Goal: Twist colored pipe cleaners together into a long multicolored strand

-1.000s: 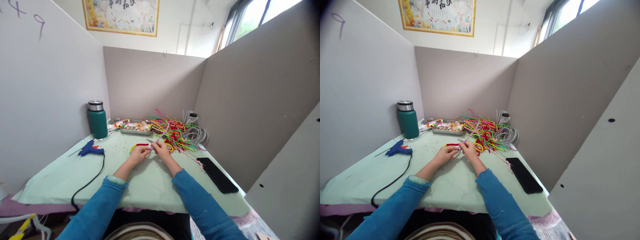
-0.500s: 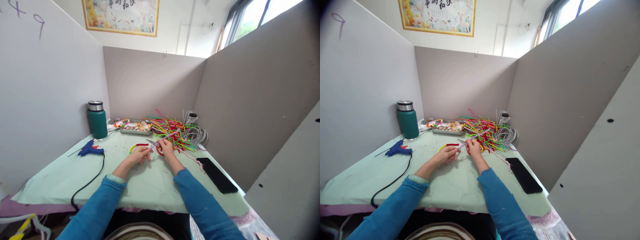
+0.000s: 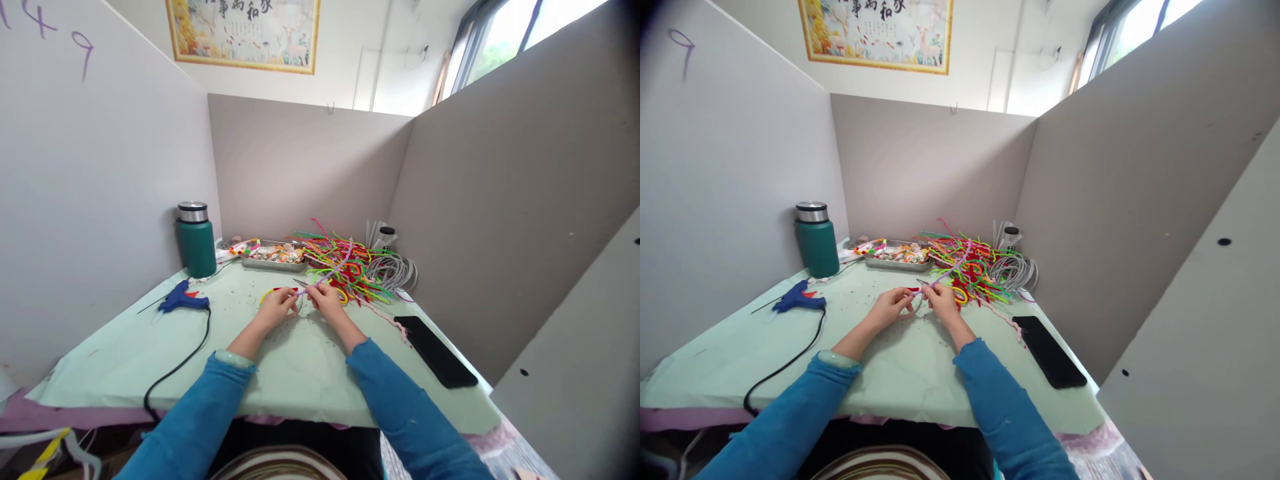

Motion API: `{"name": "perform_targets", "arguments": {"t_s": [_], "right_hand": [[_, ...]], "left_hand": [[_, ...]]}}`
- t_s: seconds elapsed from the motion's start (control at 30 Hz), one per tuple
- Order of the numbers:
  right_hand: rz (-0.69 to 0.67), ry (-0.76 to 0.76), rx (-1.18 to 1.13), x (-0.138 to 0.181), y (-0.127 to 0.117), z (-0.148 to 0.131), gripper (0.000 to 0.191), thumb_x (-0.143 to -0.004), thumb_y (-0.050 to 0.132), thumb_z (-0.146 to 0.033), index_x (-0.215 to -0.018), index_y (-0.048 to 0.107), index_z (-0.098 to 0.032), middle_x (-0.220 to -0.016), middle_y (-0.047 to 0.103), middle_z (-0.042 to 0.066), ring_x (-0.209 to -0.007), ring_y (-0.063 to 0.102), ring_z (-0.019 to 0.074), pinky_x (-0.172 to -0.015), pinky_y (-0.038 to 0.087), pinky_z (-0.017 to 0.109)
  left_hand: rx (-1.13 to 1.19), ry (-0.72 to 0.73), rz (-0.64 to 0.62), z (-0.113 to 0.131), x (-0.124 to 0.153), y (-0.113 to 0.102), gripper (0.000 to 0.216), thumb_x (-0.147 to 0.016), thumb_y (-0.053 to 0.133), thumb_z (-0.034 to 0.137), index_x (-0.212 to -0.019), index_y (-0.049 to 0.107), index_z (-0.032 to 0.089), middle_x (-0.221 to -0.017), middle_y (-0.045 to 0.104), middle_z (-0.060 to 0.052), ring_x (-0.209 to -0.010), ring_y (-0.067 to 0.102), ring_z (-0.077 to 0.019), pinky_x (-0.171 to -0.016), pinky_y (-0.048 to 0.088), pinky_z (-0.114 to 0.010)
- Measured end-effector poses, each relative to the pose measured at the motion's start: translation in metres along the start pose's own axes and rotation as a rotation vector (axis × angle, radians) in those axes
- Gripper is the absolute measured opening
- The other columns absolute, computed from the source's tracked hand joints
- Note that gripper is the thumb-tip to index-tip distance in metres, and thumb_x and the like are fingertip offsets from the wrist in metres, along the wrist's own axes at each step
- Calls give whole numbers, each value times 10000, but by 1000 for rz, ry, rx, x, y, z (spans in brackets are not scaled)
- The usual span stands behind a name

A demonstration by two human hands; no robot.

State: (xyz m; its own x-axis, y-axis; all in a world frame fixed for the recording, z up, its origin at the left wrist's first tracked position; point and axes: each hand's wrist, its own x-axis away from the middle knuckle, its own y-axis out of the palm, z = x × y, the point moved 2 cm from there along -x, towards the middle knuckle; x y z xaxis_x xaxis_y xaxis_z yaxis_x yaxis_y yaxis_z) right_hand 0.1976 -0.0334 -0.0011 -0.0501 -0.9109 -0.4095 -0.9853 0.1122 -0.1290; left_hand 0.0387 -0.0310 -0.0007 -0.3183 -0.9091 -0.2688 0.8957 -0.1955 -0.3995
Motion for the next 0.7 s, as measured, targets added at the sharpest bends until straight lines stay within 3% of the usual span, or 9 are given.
{"name": "perform_targets", "arguments": {"t_s": [0.17,0.33,0.47,0.57,0.7], "right_hand": [[0,30,-15,-1,-1,3,365,-718,556,-501,-594,553,-158,-413,444,-44,-381,352,73,-405,271,209],[-51,57,-46,-1,7,7,343,-700,572,-480,-614,563,-148,-419,442,-44,-385,361,71,-401,266,205],[-84,63,-81,0,12,4,299,-693,588,-434,-626,568,-143,-407,426,-51,-377,337,67,-393,250,204],[-95,63,-88,2,12,2,277,-694,589,-417,-678,588,-140,-424,439,-51,-386,345,72,-392,249,204],[-72,30,-55,2,11,2,252,-698,580,-398,-686,597,-147,-455,454,-45,-409,370,80,-408,267,207]], "left_hand": [[-154,83,81,-4,0,-1,258,-788,454,381,-891,600,196,-684,644,-6,-597,575,-123,-520,437,-205],[-434,233,183,6,3,-6,214,-787,495,306,-866,667,207,-845,680,-24,-698,581,-123,-633,416,-212],[-553,270,258,11,4,-9,214,-791,501,304,-853,682,209,-887,672,-36,-769,576,-135,-668,398,-220],[-513,228,242,10,3,-8,237,-796,480,308,-828,684,191,-801,670,-38,-718,569,-132,-646,398,-223],[-185,32,98,6,0,-4,285,-772,479,380,-758,657,158,-618,633,-9,-511,504,-101,-502,378,-206]]}}
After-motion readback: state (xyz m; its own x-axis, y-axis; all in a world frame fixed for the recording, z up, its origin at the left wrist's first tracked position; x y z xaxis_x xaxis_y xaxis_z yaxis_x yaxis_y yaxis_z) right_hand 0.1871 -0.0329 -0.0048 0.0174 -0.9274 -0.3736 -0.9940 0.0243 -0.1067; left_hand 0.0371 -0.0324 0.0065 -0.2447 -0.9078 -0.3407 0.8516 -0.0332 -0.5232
